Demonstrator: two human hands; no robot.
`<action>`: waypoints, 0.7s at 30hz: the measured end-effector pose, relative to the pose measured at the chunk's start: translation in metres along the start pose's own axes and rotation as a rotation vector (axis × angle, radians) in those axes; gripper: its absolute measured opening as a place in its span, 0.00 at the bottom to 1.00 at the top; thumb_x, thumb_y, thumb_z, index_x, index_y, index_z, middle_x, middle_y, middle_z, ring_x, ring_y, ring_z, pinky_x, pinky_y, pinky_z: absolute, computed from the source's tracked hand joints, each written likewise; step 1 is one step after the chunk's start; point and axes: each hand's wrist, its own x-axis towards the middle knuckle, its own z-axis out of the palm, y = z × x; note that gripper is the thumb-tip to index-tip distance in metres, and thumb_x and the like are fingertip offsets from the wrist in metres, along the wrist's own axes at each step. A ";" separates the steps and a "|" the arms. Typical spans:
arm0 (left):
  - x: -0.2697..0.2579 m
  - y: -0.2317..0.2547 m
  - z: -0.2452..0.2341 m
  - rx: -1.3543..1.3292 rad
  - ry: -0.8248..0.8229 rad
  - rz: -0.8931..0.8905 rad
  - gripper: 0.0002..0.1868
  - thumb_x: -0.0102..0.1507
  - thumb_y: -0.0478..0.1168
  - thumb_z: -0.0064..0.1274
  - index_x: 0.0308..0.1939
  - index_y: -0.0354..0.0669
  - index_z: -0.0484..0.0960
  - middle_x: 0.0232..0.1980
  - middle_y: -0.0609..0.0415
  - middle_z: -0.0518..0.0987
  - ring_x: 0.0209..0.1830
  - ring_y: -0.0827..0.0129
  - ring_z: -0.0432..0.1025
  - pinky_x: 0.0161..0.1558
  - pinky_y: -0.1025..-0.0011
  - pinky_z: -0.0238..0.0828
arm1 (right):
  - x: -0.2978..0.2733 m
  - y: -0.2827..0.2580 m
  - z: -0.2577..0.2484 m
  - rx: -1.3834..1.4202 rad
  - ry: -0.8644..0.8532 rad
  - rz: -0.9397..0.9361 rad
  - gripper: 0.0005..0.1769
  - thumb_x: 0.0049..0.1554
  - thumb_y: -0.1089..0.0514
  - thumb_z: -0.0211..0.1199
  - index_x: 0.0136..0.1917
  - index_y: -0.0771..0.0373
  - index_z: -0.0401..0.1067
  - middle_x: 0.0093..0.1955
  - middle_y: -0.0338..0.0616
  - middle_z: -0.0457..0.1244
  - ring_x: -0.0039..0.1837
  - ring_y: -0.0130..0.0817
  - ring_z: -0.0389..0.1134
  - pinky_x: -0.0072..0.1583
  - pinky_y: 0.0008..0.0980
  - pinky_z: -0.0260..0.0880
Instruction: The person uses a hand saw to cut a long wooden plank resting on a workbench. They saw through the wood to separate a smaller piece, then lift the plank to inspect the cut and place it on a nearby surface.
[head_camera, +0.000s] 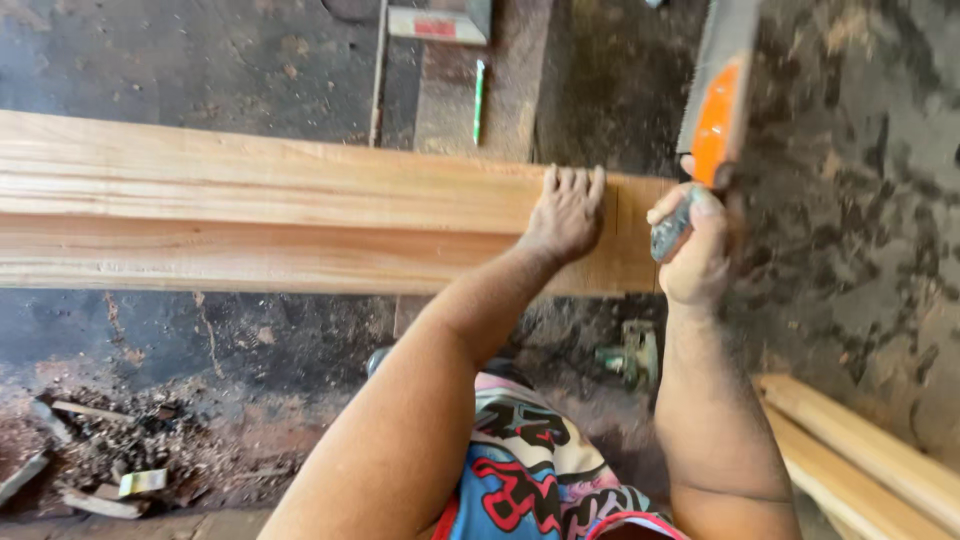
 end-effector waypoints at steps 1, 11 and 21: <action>0.000 0.000 -0.003 -0.043 -0.042 0.007 0.30 0.68 0.43 0.28 0.72 0.33 0.58 0.59 0.41 0.70 0.64 0.53 0.62 0.72 0.47 0.45 | 0.020 0.007 0.009 -0.066 -0.028 0.037 0.21 0.68 0.52 0.55 0.66 0.69 0.68 0.43 0.44 0.65 0.43 0.30 0.65 0.48 0.27 0.66; -0.022 -0.013 -0.013 -0.412 0.321 0.225 0.22 0.59 0.38 0.55 0.57 0.37 0.74 0.53 0.42 0.74 0.60 0.47 0.67 0.69 0.55 0.61 | 0.192 0.166 0.080 -1.009 -0.343 -0.492 0.15 0.62 0.52 0.70 0.55 0.63 0.72 0.49 0.56 0.67 0.51 0.56 0.69 0.52 0.50 0.69; -0.018 -0.024 0.010 -0.434 0.379 0.342 0.15 0.56 0.42 0.60 0.44 0.41 0.79 0.54 0.43 0.77 0.64 0.48 0.67 0.70 0.52 0.61 | 0.190 0.306 0.065 -1.143 -0.581 -0.208 0.21 0.56 0.50 0.72 0.59 0.61 0.75 0.55 0.55 0.67 0.61 0.57 0.66 0.62 0.53 0.66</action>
